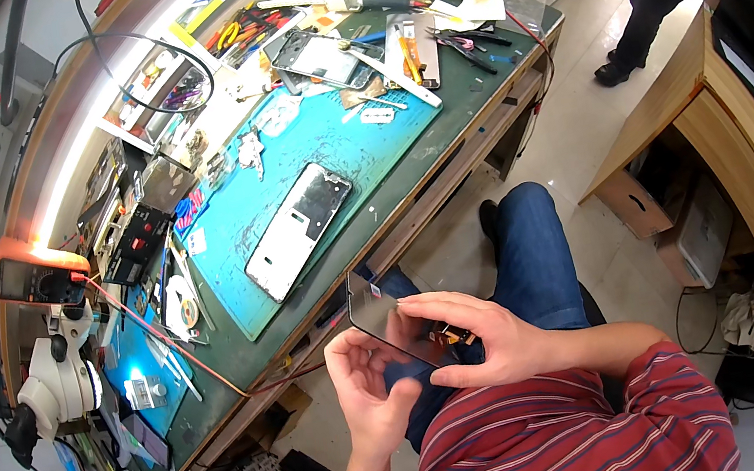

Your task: The person removes a protective film from a smartphone screen, cleans the device with a wipe, and uses tweezers to adjust internal components on the motherboard. The person then reassembles the phone and inspects the exterior.

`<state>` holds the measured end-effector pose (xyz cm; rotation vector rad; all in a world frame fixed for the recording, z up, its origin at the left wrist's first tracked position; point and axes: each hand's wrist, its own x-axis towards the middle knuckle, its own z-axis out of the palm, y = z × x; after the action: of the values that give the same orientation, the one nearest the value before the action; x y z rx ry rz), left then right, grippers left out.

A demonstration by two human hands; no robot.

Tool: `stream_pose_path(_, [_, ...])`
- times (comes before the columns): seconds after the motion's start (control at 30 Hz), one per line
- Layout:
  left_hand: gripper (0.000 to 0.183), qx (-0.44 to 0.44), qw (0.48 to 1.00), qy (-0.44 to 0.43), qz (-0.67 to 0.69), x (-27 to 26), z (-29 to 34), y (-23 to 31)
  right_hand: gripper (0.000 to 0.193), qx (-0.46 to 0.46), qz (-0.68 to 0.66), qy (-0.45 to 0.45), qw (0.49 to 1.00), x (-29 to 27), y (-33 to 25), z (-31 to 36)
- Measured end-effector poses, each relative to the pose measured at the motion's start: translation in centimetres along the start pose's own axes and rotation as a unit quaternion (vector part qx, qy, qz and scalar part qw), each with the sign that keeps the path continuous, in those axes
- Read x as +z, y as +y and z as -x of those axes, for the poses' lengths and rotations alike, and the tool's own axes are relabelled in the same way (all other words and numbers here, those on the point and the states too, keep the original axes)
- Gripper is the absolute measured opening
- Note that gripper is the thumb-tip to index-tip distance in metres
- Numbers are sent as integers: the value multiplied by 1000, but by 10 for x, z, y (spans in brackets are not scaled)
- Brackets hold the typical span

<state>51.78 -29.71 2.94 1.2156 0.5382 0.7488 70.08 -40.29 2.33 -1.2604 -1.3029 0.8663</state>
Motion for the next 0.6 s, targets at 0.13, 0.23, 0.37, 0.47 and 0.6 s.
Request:
stream_pose_path(0.13, [64,3,1000,16,-4,3,-3,1,80,-28,21,7,999,3,0,0])
stream_pose_path(0.23, [37,-8,999,15,-32,-8,1,-1,80,-30,24,1,999,1,0,0])
stream_pose_path(0.37, [14,-11,1000,11,-17,-9,1,4,79,-3,-54,-26,998,-1,-3,1])
stream_pose_path(0.47, [12,-20,999,16,41,-9,-3,7,77,39,-183,-49,981,-1,1,4])
stream_pose_path(0.6, [16,-33,996,39,78,-5,-7,11,75,97,-343,-71,932,-6,2,9])
